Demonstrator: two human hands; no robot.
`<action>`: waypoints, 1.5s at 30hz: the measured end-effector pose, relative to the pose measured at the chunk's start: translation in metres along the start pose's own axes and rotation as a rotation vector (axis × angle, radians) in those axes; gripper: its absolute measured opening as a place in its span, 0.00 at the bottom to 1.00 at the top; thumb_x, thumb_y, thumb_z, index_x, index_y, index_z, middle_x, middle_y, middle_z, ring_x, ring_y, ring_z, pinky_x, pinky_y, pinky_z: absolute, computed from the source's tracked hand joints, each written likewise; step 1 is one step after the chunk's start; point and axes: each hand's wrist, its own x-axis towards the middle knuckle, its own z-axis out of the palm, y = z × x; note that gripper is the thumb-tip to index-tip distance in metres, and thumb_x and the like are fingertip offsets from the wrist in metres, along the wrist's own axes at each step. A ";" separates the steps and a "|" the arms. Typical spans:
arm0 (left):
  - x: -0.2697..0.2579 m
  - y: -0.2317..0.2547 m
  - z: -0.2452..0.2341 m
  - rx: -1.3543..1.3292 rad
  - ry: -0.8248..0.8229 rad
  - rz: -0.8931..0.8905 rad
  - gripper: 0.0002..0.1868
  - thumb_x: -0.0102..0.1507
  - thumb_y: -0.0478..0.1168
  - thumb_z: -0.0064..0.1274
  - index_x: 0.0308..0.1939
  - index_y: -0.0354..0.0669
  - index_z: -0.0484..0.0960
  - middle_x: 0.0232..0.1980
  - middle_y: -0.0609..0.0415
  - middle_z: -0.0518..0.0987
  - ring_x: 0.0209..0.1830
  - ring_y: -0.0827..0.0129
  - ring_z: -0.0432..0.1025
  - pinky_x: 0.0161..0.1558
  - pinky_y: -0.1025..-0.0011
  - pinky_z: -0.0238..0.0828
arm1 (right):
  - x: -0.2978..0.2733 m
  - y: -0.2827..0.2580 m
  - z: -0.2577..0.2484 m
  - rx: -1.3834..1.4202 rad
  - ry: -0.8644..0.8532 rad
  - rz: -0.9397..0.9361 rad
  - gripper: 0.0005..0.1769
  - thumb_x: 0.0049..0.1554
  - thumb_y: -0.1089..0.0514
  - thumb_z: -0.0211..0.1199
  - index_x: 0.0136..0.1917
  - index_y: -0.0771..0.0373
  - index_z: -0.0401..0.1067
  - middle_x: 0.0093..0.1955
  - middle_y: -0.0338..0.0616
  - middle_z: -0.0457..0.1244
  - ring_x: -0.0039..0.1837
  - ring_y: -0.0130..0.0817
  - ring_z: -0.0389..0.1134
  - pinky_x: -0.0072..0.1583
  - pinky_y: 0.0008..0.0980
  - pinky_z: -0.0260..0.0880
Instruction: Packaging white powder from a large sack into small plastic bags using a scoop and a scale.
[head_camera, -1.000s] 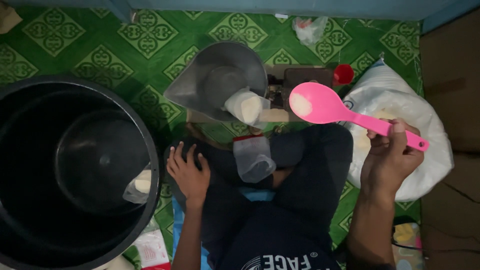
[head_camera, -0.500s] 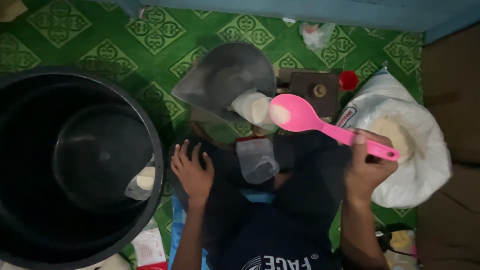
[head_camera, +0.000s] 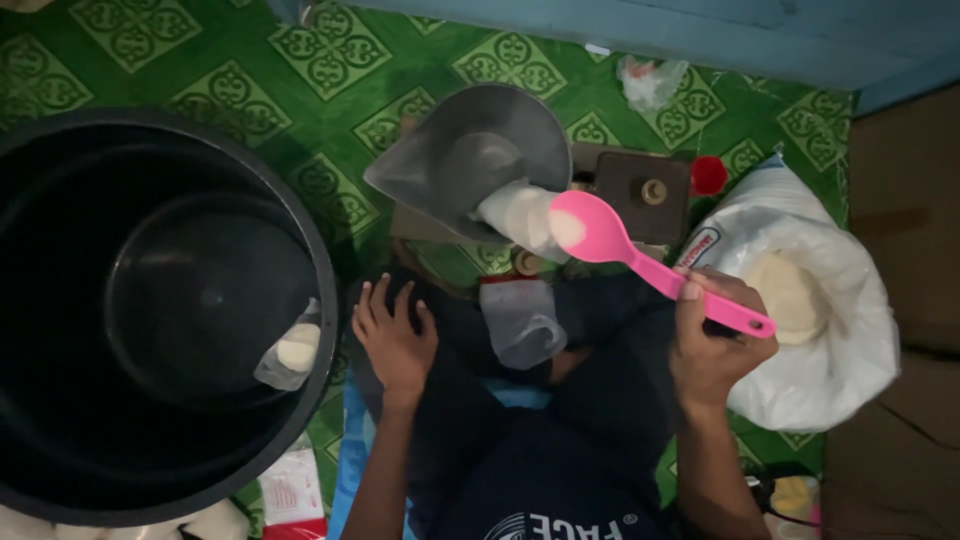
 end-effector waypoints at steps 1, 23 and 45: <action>-0.001 0.000 0.000 -0.001 -0.001 0.000 0.13 0.63 0.41 0.51 0.51 0.52 0.80 0.64 0.53 0.70 0.70 0.55 0.60 0.65 0.48 0.55 | -0.001 0.001 -0.001 -0.001 0.000 0.000 0.07 0.58 0.73 0.67 0.43 0.78 0.68 0.41 0.65 0.64 0.47 0.57 0.71 0.55 0.49 0.70; 0.006 0.012 -0.013 -0.031 -0.083 -0.018 0.15 0.64 0.41 0.48 0.53 0.50 0.81 0.64 0.48 0.70 0.70 0.48 0.59 0.64 0.43 0.54 | 0.028 0.016 -0.041 0.314 0.255 0.514 0.05 0.63 0.57 0.60 0.48 0.59 0.67 0.44 0.42 0.64 0.40 0.31 0.65 0.46 0.28 0.71; 0.006 0.018 -0.013 -0.012 -0.072 0.004 0.13 0.66 0.41 0.46 0.52 0.47 0.81 0.65 0.48 0.70 0.70 0.48 0.58 0.64 0.43 0.54 | 0.037 0.025 -0.067 0.327 0.346 0.569 0.06 0.63 0.58 0.59 0.45 0.61 0.68 0.35 0.40 0.61 0.38 0.31 0.65 0.46 0.24 0.71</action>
